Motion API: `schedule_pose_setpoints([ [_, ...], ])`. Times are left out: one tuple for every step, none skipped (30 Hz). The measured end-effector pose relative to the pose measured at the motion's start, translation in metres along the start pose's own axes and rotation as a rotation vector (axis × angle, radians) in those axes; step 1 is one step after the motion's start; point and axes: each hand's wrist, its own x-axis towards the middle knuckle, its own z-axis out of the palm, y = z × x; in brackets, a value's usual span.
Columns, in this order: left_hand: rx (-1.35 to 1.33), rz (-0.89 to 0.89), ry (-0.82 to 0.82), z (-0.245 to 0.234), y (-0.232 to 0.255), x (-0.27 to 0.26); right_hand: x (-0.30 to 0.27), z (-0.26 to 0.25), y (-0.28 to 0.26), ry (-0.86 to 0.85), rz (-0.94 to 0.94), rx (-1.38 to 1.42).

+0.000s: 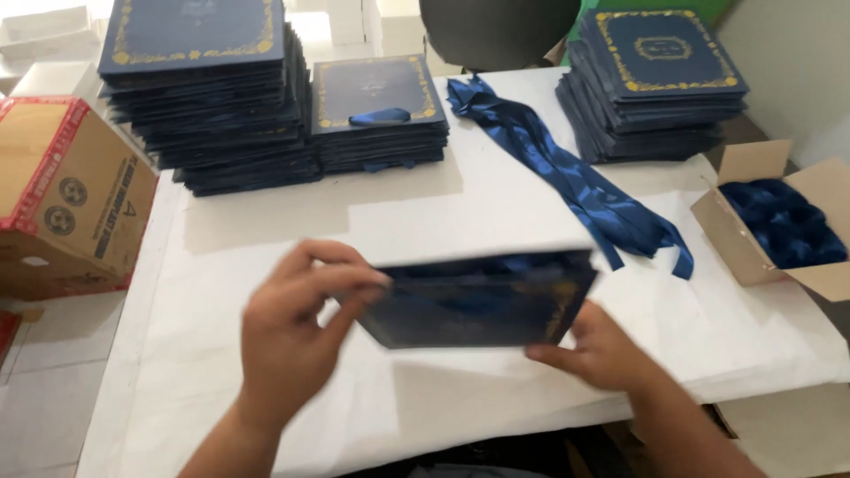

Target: Threading and tying blue satin ribbons onto gift bags to create handles and decorative bows.

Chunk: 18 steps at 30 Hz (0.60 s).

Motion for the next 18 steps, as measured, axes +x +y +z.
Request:
schedule_pose_setpoints([
  [-0.005,0.005,-0.006,0.002,-0.010,0.005,0.001,0.002,-0.021,0.008,0.004,-0.002],
  [-0.046,0.017,0.050,0.004,-0.019,0.009,0.003,0.005,-0.041,0.129,-0.066,-0.021],
  [-0.089,0.027,0.101,0.007,-0.029,0.014,0.003,0.007,-0.062,0.250,-0.131,-0.040],
  [-0.096,0.030,0.092,0.010,-0.034,0.018,0.006,0.005,-0.083,0.260,-0.123,-0.043],
  [-0.085,-0.138,0.067,0.013,-0.039,0.023,0.010,0.002,-0.105,0.321,-0.239,-0.249],
  [-0.072,-0.305,0.040,0.017,-0.045,0.028,0.015,-0.002,-0.126,0.378,-0.353,-0.458],
  [-0.075,-0.300,0.037,0.019,-0.045,0.034,0.016,0.003,-0.124,0.383,-0.352,-0.461],
  [-0.252,-0.605,-0.042,0.020,-0.045,0.040,0.018,0.008,-0.122,0.364,-0.334,-0.745],
  [-0.428,-0.914,-0.122,0.021,-0.044,0.045,0.019,0.014,-0.120,0.336,-0.310,-1.025],
  [-0.428,-0.914,-0.125,0.024,-0.046,0.045,0.019,0.032,-0.113,0.337,-0.307,-1.026],
  [-0.408,-0.993,-0.171,0.028,-0.048,0.045,0.019,0.050,-0.106,0.225,-0.303,-1.023],
  [-0.388,-1.072,-0.217,0.032,-0.049,0.046,0.019,0.068,-0.098,0.113,-0.297,-1.019],
  [-0.388,-1.068,-0.220,0.037,-0.062,0.037,0.020,0.069,-0.105,0.118,-0.295,-1.021],
  [-0.246,-0.987,-0.271,0.043,-0.074,0.029,0.021,0.070,-0.111,-0.013,-0.306,-0.830],
  [-0.103,-0.904,-0.316,0.047,-0.087,0.021,0.024,0.072,-0.118,-0.141,-0.318,-0.635],
  [-0.102,-0.901,-0.317,0.050,-0.076,0.020,0.036,0.058,-0.104,-0.138,-0.319,-0.636],
  [0.209,-0.667,-0.396,0.053,-0.065,0.016,0.047,0.045,-0.090,-0.059,-0.252,-0.549],
  [0.508,-0.418,-0.468,0.056,-0.054,0.012,0.057,0.033,-0.076,0.020,-0.185,-0.463],
])
